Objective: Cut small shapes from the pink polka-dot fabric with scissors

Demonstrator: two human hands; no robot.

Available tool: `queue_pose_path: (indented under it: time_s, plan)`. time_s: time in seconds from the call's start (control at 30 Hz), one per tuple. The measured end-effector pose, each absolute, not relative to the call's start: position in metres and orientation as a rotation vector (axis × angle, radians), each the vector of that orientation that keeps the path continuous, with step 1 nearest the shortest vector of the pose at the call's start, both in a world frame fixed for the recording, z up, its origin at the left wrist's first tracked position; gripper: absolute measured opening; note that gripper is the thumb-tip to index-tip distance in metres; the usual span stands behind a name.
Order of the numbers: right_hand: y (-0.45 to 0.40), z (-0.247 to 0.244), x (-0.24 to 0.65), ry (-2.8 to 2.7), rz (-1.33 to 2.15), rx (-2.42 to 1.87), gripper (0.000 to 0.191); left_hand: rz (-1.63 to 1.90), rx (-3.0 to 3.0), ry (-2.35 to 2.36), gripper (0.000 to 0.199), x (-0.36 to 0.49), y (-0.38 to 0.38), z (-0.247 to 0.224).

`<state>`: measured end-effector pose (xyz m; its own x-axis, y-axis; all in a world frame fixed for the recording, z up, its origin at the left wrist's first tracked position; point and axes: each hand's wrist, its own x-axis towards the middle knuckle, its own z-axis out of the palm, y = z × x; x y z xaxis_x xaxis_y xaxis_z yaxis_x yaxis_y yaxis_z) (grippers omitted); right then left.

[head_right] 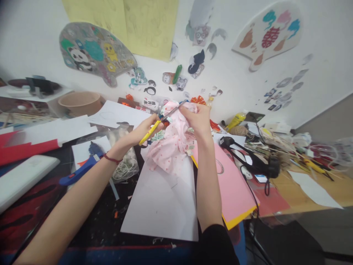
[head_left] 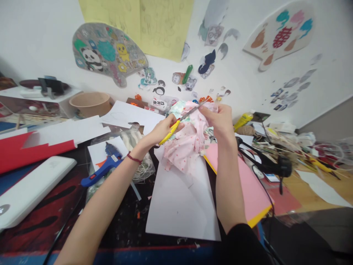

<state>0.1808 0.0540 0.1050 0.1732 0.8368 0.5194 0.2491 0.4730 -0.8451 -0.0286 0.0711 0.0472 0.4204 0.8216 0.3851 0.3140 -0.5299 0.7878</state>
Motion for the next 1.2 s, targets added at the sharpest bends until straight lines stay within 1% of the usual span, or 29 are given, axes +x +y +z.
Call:
queue_pose_path:
  time_s: [0.27,0.43,0.57,0.93,1.07,1.2]
  plan:
    - [0.054,0.105,0.181,-1.382,0.544,-1.062,0.037,1.054,2.035,0.949,0.035,-0.029,0.066,0.05]
    - [0.056,0.105,0.182,-1.374,0.565,-1.051,0.032,1.076,2.046,0.915,0.037,-0.028,0.067,0.049]
    - [0.056,0.105,0.182,-1.357,0.564,-1.055,0.034,1.103,2.03,0.917,0.037,-0.026,0.066,0.049]
    - [0.054,0.105,0.181,-1.387,0.568,-1.056,0.029,1.142,1.935,0.918,0.043,-0.025,0.063,0.048]
    - [0.054,0.106,0.184,-1.409,0.546,-1.07,0.032,1.211,1.856,0.873,0.045,-0.023,0.061,0.049]
    - [0.051,0.107,0.186,-1.449,0.583,-1.03,0.04,1.275,1.771,0.838,0.049,-0.02,0.06,0.054]
